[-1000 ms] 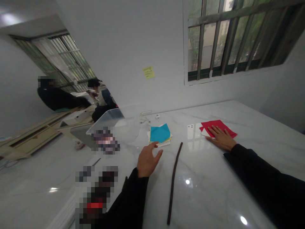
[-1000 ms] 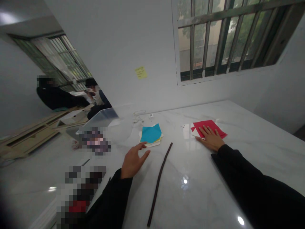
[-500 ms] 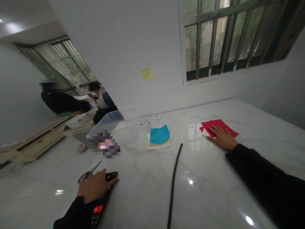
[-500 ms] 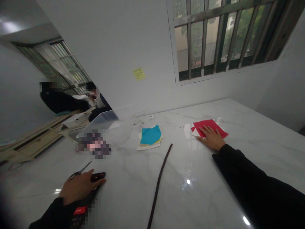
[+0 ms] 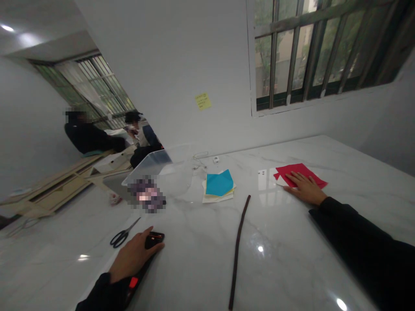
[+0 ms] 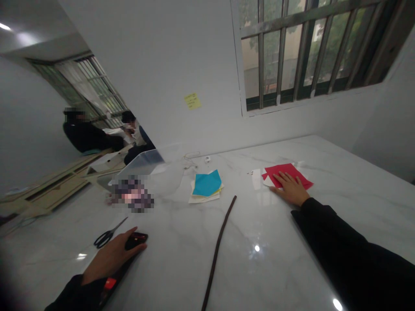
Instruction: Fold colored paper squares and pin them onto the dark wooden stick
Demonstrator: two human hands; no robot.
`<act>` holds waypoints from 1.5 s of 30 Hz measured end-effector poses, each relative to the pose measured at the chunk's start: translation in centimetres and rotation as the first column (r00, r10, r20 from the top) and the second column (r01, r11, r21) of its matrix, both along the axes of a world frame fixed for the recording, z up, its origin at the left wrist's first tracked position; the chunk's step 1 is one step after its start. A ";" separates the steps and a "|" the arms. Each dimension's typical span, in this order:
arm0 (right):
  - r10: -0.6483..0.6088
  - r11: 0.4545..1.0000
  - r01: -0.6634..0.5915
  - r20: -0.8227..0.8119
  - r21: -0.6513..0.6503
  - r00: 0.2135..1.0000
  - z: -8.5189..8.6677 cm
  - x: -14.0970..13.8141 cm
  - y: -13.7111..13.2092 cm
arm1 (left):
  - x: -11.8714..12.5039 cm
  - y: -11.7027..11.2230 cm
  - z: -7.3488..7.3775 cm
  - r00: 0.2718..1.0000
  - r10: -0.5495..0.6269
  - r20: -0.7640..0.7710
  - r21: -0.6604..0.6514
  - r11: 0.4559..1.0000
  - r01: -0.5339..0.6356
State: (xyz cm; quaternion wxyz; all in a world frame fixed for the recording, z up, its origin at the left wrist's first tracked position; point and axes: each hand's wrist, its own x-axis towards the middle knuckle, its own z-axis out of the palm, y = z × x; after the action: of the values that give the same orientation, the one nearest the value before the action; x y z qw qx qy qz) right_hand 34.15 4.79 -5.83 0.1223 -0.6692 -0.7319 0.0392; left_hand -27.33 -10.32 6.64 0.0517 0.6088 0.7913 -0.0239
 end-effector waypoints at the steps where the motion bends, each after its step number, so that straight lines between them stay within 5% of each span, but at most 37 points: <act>1: 0.000 1.000 0.000 -0.001 0.003 1.000 0.0 0.0 0.0 | 0.1 -0.1 0.1 1.000 0.004 0.005 0.007 1.000 -0.004; 9: -0.003 1.000 0.003 -0.012 0.006 1.000 0.2 -0.1 -0.1 | 2.9 -1.0 0.2 0.981 -0.102 0.163 0.173 0.982 0.074; 12: -0.007 1.000 0.007 -0.001 0.001 1.000 0.2 -0.1 -0.2 | 3.3 -1.6 0.7 0.971 -0.070 0.230 0.208 0.978 0.021; 20: 0.006 1.000 -0.006 0.002 0.014 1.000 -0.1 0.1 -0.2 | -2.7 -1.9 5.1 0.988 0.122 0.094 0.191 0.972 -0.138; 36: -0.002 0.999 0.003 -0.003 0.037 1.000 -0.7 0.3 0.2 | -8.7 -2.5 2.1 0.971 0.224 0.087 0.185 0.954 -0.237; 42: -0.001 0.999 0.002 -0.025 0.044 1.000 -0.4 0.1 0.1 | -8.4 -2.9 1.8 0.977 0.104 0.184 0.227 0.963 -0.145; 45: 0.005 0.999 -0.003 -0.030 0.047 1.000 -0.2 0.0 0.0 | -7.2 -2.8 2.2 0.991 0.082 0.104 0.323 0.940 -0.111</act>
State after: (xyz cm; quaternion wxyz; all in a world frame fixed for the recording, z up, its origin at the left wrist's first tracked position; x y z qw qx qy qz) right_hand 34.14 4.81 -6.05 0.1490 -0.6640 -0.7320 0.0324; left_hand -34.54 -13.13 8.84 -0.0139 0.5698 0.8100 0.1377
